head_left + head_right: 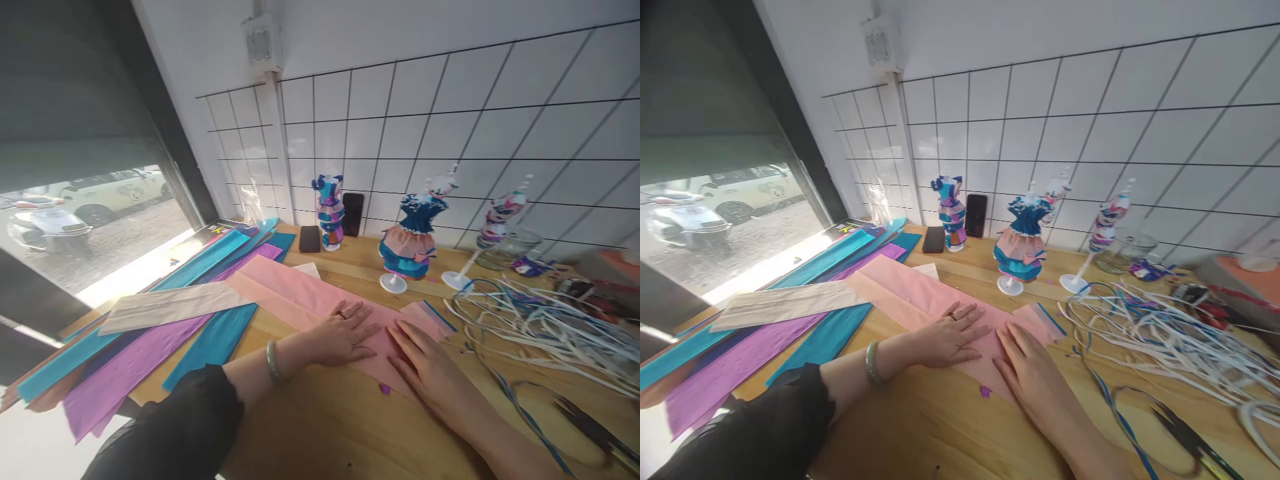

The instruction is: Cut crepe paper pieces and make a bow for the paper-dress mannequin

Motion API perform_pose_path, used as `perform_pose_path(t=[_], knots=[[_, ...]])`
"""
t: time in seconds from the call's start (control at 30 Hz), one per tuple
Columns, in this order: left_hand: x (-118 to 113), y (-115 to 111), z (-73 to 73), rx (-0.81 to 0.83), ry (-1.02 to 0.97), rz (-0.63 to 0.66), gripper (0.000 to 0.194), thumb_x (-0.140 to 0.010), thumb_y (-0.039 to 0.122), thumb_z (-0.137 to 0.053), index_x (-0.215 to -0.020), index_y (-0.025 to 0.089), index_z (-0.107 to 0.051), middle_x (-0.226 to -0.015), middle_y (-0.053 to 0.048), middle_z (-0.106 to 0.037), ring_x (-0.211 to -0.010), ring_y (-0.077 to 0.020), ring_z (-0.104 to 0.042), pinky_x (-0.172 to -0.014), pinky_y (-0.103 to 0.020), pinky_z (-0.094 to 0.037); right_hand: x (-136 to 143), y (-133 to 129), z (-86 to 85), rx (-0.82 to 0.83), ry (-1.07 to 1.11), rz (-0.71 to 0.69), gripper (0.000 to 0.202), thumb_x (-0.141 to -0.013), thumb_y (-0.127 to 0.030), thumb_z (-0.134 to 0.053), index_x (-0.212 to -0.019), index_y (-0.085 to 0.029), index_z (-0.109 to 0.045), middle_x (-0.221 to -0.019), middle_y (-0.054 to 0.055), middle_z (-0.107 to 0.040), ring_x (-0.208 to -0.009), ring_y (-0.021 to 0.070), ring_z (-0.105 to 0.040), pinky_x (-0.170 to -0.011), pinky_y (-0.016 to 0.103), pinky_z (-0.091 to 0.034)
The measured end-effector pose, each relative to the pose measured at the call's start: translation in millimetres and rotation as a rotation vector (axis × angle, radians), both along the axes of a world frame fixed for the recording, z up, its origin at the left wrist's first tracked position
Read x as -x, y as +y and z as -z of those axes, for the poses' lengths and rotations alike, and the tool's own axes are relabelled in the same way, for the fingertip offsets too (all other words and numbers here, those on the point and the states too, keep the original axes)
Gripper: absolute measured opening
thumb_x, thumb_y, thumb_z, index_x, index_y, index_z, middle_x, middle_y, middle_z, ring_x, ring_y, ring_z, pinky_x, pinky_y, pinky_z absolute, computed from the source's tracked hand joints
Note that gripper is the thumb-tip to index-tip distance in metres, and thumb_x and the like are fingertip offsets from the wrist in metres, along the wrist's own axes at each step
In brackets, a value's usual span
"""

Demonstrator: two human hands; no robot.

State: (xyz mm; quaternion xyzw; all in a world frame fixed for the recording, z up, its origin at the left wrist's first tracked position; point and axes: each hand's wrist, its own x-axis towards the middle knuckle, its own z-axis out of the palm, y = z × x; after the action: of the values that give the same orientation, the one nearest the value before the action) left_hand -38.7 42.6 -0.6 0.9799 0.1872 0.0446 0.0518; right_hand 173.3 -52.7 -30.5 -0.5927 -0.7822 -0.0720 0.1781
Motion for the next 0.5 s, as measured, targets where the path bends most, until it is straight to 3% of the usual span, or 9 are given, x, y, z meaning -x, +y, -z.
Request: perform_pose_path(t=[0.1,0.23,0.5], knots=[[6.7,-0.7,-3.4,0.013,0.023,-0.048,0.065,-0.088,0.060,-0.019,-0.140,0.022,-0.024,-0.149,-0.011,-0.017,-0.137,-0.0269,-0.012,-0.109,-0.048,-0.012,-2.8,-1.9,15.2,0.011,-0.067,-0.058,0.047,-0.090,-0.040,-0.035,-0.126,-0.015,-0.052,-0.135,0.016,-0.045,-0.125,0.0278,-0.040,-0.098,0.047,-0.039],[29.8,12.6,-0.1,0.040,0.034,-0.200,0.070,-0.086,0.064,-0.014,-0.141,0.021,-0.020,-0.149,-0.010,-0.015,-0.137,-0.0273,-0.009,-0.109,-0.049,-0.013,-10.5,-1.2,26.2,-0.080,-0.121,-0.164,0.046,-0.090,-0.039,-0.031,-0.122,-0.018,-0.056,-0.132,0.012,-0.051,-0.127,0.0291,-0.037,-0.098,0.051,-0.037],[123.4,67.3,9.2,-0.051,0.085,-0.704,0.067,-0.087,0.061,-0.014,-0.141,0.022,-0.022,-0.148,-0.010,-0.018,-0.137,-0.0272,-0.013,-0.109,-0.048,-0.013,-9.8,-1.3,19.7,-0.231,-0.242,-0.245,0.042,-0.087,-0.030,-0.030,-0.113,-0.017,-0.062,-0.128,0.013,-0.054,-0.121,0.0315,-0.045,-0.096,0.054,-0.037]])
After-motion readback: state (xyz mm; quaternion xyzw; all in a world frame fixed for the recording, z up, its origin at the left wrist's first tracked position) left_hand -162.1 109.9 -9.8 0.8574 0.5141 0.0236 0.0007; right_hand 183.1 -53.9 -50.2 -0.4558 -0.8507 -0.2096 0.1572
